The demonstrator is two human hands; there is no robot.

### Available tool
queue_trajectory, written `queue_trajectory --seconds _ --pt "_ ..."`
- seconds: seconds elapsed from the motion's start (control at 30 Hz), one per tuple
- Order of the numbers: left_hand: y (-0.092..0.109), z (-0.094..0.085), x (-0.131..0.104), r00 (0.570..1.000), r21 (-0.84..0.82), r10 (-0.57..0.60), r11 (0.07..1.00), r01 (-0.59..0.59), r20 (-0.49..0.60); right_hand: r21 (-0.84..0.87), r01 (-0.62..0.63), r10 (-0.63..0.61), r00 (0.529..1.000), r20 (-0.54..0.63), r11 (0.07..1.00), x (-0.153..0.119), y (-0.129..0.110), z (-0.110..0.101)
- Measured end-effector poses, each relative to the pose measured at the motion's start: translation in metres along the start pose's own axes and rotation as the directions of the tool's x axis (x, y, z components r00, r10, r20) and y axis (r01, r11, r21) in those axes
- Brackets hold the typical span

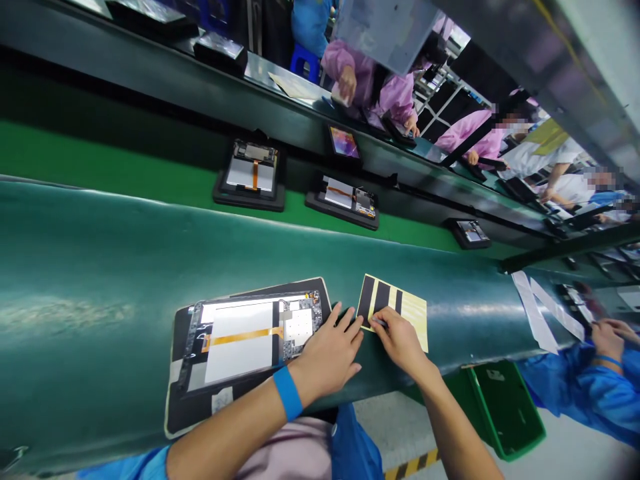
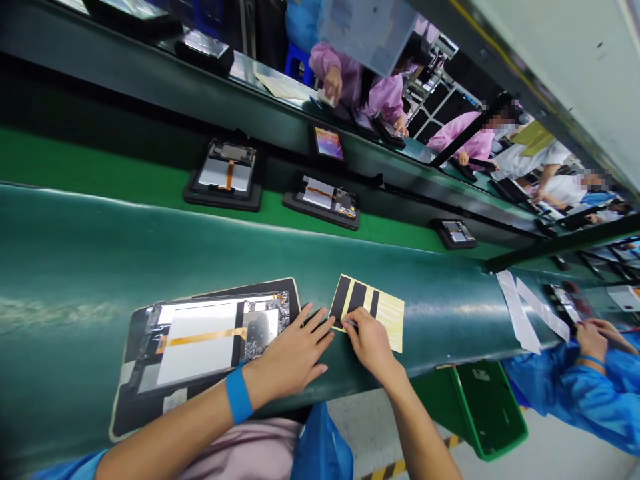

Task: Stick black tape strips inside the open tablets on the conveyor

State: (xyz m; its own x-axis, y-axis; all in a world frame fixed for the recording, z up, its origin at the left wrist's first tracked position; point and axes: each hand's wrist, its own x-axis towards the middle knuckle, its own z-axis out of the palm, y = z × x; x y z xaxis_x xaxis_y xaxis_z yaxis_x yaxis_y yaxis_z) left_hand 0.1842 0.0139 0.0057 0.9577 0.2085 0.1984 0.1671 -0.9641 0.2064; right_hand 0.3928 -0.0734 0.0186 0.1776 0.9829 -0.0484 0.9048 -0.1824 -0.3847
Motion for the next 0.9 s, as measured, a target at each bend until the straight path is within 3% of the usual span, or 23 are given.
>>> queue_trajectory --seconds 0.3,0.4,0.5,0.6,0.7,0.83,0.9 --pt "0.001 0.005 0.001 1.000 0.009 -0.006 1.000 0.006 -0.002 0.088 -0.040 0.049 0.993 -0.106 0.995 -0.003 -0.009 -0.016" --pt "0.004 0.003 0.001 1.000 0.033 -0.012 0.999 0.012 -0.019 0.139 -0.003 0.031 0.979 -0.200 0.990 0.000 -0.020 -0.026" --pt "0.011 -0.009 -0.007 0.995 0.052 -0.002 0.999 0.007 -0.102 0.193 0.085 -0.041 0.974 -0.224 0.978 0.007 -0.041 -0.031" --pt "0.020 -0.030 -0.027 0.980 0.003 0.047 0.999 -0.048 -0.194 0.262 0.212 -0.166 0.968 -0.187 0.941 0.020 -0.073 -0.025" --pt "0.026 -0.047 -0.060 0.965 -0.090 0.065 0.992 -0.091 -0.253 0.336 0.315 -0.294 0.949 -0.114 0.888 0.035 -0.116 -0.006" --pt "0.027 -0.057 -0.115 0.938 -0.152 -0.078 0.988 0.027 -0.337 0.370 0.441 -0.470 0.883 -0.014 0.818 0.050 -0.176 0.029" --pt "0.026 -0.058 -0.141 0.887 -0.176 -0.184 0.977 0.119 -0.424 0.339 0.495 -0.534 0.845 0.027 0.800 0.054 -0.199 0.046"
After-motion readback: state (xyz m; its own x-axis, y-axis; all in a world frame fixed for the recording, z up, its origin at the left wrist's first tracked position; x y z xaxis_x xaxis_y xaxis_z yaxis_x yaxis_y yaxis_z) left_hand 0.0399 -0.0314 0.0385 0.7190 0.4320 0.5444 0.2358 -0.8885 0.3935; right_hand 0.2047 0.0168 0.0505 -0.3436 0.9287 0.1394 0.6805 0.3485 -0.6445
